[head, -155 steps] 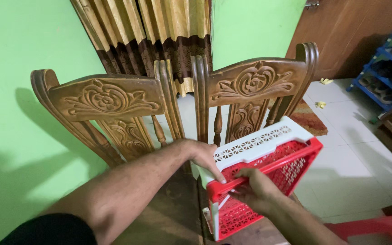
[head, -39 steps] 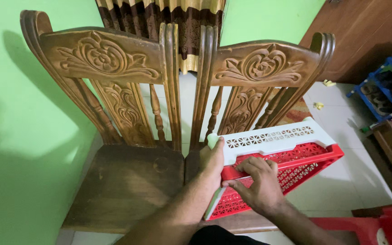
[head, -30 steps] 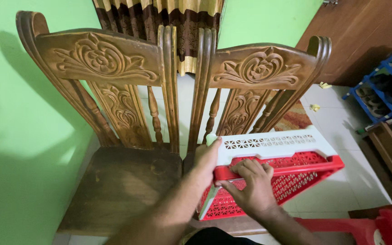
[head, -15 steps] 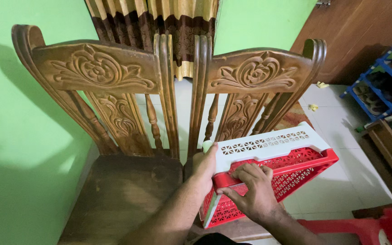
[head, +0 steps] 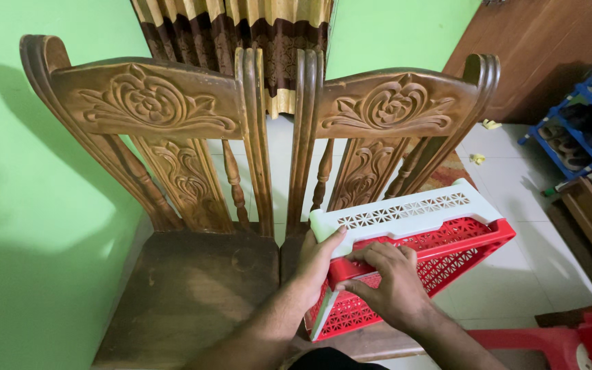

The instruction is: The person assembles red and white plastic basket components by hand. They attach white side panels to red basket frames, repeatedly test fit, and stack the assembled units on a wooden chair.

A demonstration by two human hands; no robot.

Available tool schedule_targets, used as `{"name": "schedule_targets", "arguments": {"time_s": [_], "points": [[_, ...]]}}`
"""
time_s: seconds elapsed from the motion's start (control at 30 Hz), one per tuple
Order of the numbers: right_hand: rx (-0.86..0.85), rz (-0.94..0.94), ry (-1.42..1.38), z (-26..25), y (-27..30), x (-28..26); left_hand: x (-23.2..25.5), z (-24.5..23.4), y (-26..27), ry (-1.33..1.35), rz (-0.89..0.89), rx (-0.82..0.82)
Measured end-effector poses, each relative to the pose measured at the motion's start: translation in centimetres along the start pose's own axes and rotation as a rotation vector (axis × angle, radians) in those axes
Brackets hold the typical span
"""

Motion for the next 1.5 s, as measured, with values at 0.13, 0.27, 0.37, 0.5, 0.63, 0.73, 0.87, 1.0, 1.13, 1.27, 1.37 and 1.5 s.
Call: {"name": "schedule_targets", "arguments": {"time_s": [0.13, 0.27, 0.37, 0.5, 0.63, 0.73, 0.87, 1.0, 1.13, 1.27, 1.37, 1.5], "points": [[0.01, 0.033, -0.002, 0.1, -0.2, -0.3, 0.5, 0.1, 1.0, 0.113, -0.104, -0.067], [0.087, 0.037, -0.013, 0.6, 0.0, -0.5, 0.6, 0.3, 0.2, 0.122, -0.121, -0.005], [0.115, 0.015, -0.003, 0.8, 0.0, -0.5, 0.0, 0.3, -0.7, 0.174, -0.158, 0.047], [0.091, 0.032, 0.006, 0.6, 0.0, -0.9, -0.4, 0.1, -1.1, 0.215, -0.161, 0.049], [-0.011, 0.068, 0.069, 0.0, -0.7, -1.6, -0.1, -0.2, -1.3, 0.168, -0.191, 0.047], [-0.102, 0.048, 0.094, -0.8, -1.6, -2.2, 0.3, -0.5, -1.3, 0.051, -0.202, 0.095], [-0.259, 0.029, 0.136, -1.5, -2.6, -2.3, 0.2, -0.5, -1.9, 0.06, -0.23, 0.116], [-0.17, -0.079, 0.146, -1.0, -2.8, -1.8, 0.2, -0.3, -3.0, 0.126, -0.235, 0.13], [-0.158, -0.076, 0.133, 0.8, -2.4, -0.6, 0.1, -0.7, -2.9, 0.163, -0.278, 0.172], [-0.144, -0.102, 0.129, 2.2, -2.1, 1.3, -0.4, -1.3, -2.5, -0.043, -0.226, 0.178], [-0.064, -0.068, 0.123, 4.0, -1.9, 2.3, -0.9, -1.5, -3.7, -0.114, -0.148, 0.208], [0.053, -0.058, 0.115, 6.4, -1.0, 4.2, -1.8, -2.1, -5.6, -0.195, -0.242, 0.332]]}}
Point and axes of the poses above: each hand's wrist, its own y-axis away from the middle knuckle, its own z-axis out of the palm, x = y × z, the point moved 1 cm from there along -y, towards the middle knuckle, and after that the axes turned 3 degrees about -z, right-handed, at the moved point
